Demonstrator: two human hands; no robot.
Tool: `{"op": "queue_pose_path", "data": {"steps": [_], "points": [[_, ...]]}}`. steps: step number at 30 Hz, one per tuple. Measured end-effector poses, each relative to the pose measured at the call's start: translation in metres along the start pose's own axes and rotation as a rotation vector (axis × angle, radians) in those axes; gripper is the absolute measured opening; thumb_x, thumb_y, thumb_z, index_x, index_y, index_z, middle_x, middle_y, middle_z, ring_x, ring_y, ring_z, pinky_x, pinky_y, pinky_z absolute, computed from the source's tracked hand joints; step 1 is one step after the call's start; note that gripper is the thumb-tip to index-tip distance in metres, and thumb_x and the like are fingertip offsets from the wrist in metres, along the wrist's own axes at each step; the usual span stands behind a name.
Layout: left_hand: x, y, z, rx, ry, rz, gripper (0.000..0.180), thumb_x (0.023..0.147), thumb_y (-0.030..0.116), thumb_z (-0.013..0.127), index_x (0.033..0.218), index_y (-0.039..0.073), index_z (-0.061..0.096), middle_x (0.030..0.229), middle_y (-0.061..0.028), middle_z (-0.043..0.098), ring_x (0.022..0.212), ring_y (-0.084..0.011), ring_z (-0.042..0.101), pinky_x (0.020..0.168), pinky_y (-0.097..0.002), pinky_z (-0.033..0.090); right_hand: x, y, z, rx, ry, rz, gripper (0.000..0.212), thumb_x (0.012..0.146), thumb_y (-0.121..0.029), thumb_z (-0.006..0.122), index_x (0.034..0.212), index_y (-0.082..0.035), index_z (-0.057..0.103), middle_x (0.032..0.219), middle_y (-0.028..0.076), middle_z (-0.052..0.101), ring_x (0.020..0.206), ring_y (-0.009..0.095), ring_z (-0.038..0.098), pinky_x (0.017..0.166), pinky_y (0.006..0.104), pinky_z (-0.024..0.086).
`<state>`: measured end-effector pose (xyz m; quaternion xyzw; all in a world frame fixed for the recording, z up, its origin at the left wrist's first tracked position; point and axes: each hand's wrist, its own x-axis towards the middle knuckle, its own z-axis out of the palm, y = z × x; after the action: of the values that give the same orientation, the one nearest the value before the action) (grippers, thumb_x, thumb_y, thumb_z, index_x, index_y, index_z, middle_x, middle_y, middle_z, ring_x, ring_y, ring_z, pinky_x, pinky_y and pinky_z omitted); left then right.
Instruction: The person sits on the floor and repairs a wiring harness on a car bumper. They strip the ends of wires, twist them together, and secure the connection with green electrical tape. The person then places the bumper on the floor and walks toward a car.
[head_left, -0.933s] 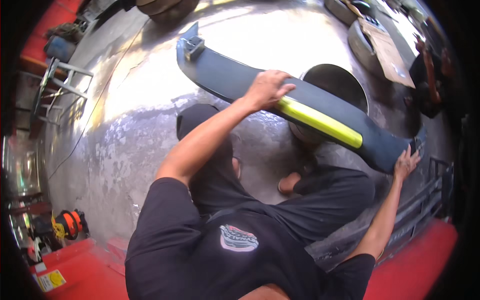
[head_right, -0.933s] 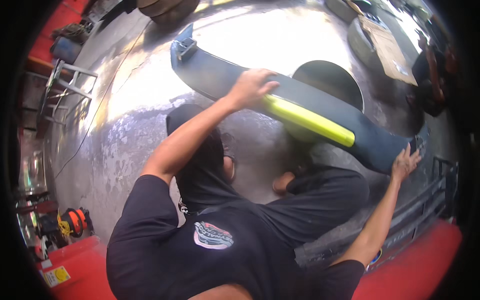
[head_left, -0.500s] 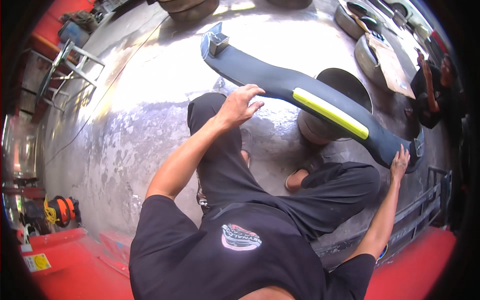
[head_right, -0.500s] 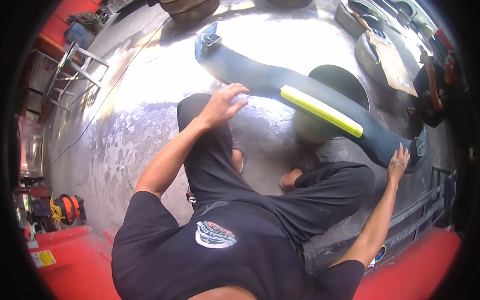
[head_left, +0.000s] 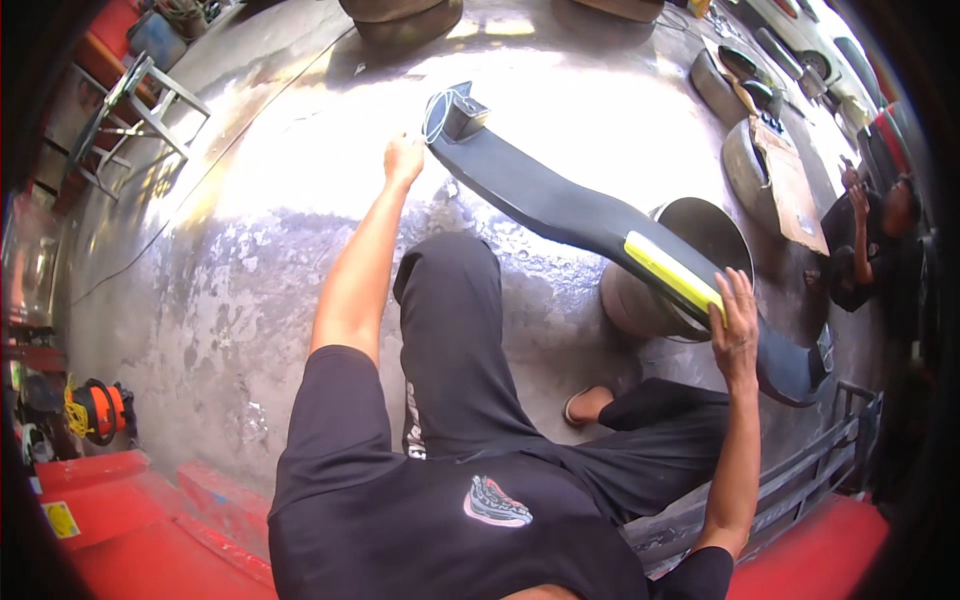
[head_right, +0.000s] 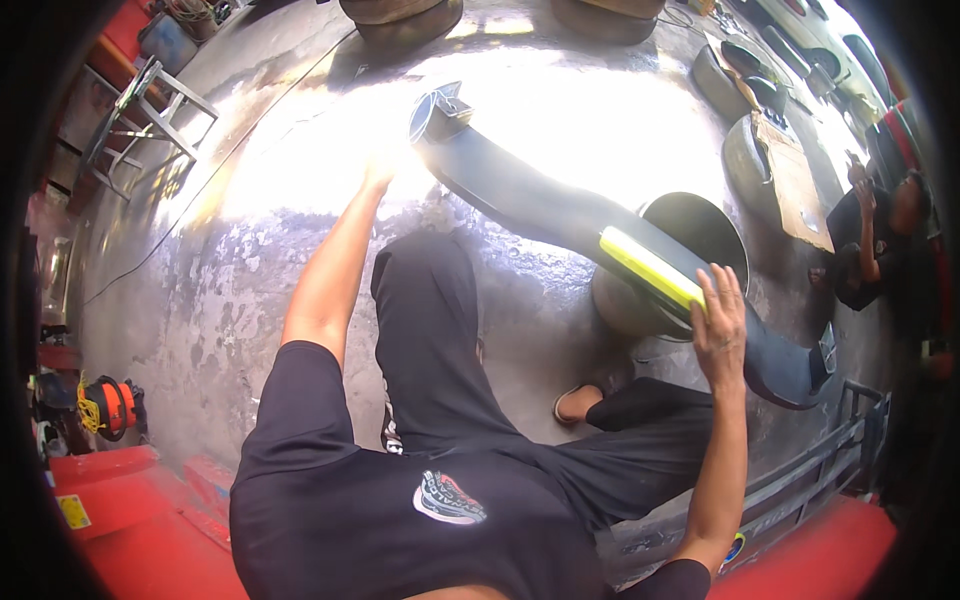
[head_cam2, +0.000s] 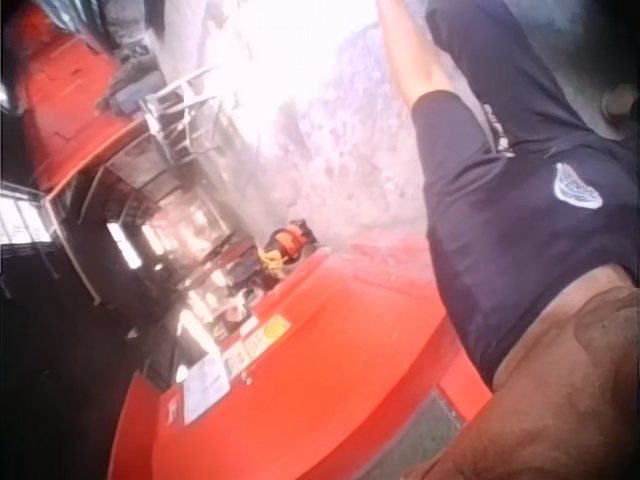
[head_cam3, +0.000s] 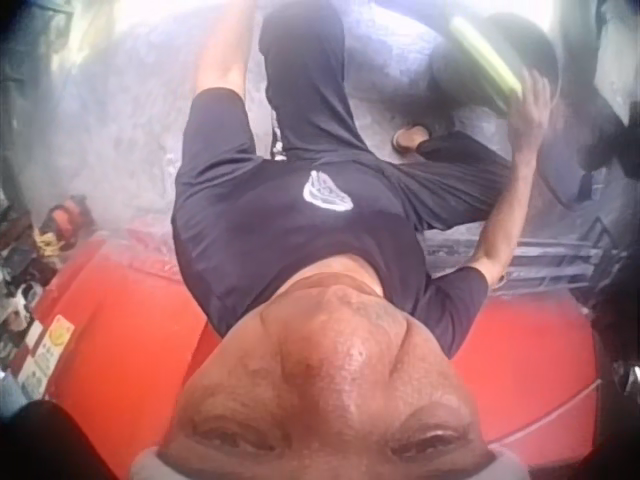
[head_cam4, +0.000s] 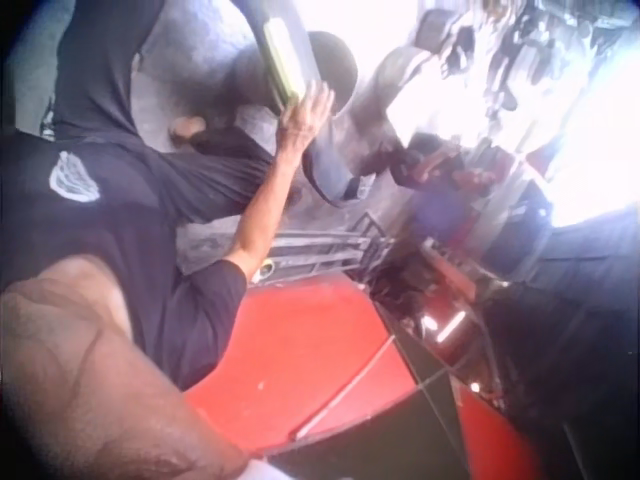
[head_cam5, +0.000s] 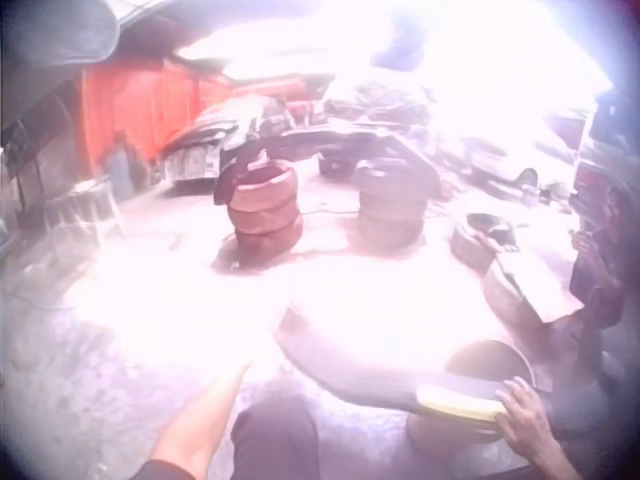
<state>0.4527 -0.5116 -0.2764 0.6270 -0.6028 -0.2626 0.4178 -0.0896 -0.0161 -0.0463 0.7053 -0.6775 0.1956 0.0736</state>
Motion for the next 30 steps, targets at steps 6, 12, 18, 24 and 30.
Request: {"op": "queue_pose_path", "data": {"steps": [6, 12, 18, 24, 30], "points": [[0.015, 0.066, 0.074, -0.170, -0.108, -0.328, 0.043, 0.089, 0.027, 0.079, 0.120, -0.003, 0.074, 0.093, -0.0178, 0.078, 0.080, -0.0238, 0.077, 0.073, -0.0381, 0.062, 0.126, -0.076, 0.046, 0.106, -0.055, -0.150, 0.043, 0.095, -0.011, 0.072, 0.137, -0.005, 0.067, 0.144, 0.020, 0.061, 0.134, 0.043, 0.058, 0.111, 0.0508, 0.048], [0.033, 0.059, 0.059, -0.208, -0.150, -0.225, 0.019, 0.093, 0.015, 0.072, 0.101, -0.002, 0.073, 0.085, -0.0132, 0.075, 0.071, -0.0189, 0.074, 0.056, -0.0336, 0.059, 0.268, -0.147, 0.169, 0.402, -0.205, -0.162, 0.056, 0.101, -0.031, 0.071, 0.147, -0.002, 0.057, 0.147, 0.026, 0.057, 0.134, 0.045, 0.057, 0.110, 0.0483, 0.049], [0.033, 0.103, 0.027, -0.537, -0.124, -0.091, 0.014, 0.100, 0.006, 0.060, 0.110, -0.002, 0.065, 0.093, -0.0089, 0.069, 0.071, -0.0153, 0.070, 0.056, -0.0304, 0.063, 0.387, -0.199, 0.284, 0.356, -0.090, -0.191, 0.066, 0.102, -0.037, 0.068, 0.152, 0.002, 0.050, 0.144, 0.028, 0.058, 0.135, 0.045, 0.055, 0.113, 0.0494, 0.047], [0.022, 0.112, 0.012, -0.598, -0.080, -0.024, 0.014, 0.103, 0.004, 0.057, 0.110, -0.004, 0.066, 0.094, -0.0099, 0.069, 0.075, -0.0146, 0.069, 0.059, -0.0294, 0.064, 0.451, -0.224, 0.321, 0.346, -0.092, -0.024, 0.059, 0.099, -0.024, 0.069, 0.149, 0.003, 0.053, 0.135, 0.028, 0.063, 0.120, 0.045, 0.063, 0.103, 0.0497, 0.052], [0.018, 0.120, -0.003, -0.527, -0.036, 0.034, 0.015, 0.103, 0.003, 0.059, 0.110, -0.003, 0.072, 0.091, -0.0085, 0.070, 0.074, -0.0134, 0.068, 0.061, -0.0287, 0.059, 0.458, -0.211, 0.361, 0.454, 0.021, -0.007, 0.050, 0.094, -0.006, 0.065, 0.144, -0.001, 0.059, 0.114, 0.021, 0.071, 0.107, 0.040, 0.069, 0.097, 0.0480, 0.054]]}}
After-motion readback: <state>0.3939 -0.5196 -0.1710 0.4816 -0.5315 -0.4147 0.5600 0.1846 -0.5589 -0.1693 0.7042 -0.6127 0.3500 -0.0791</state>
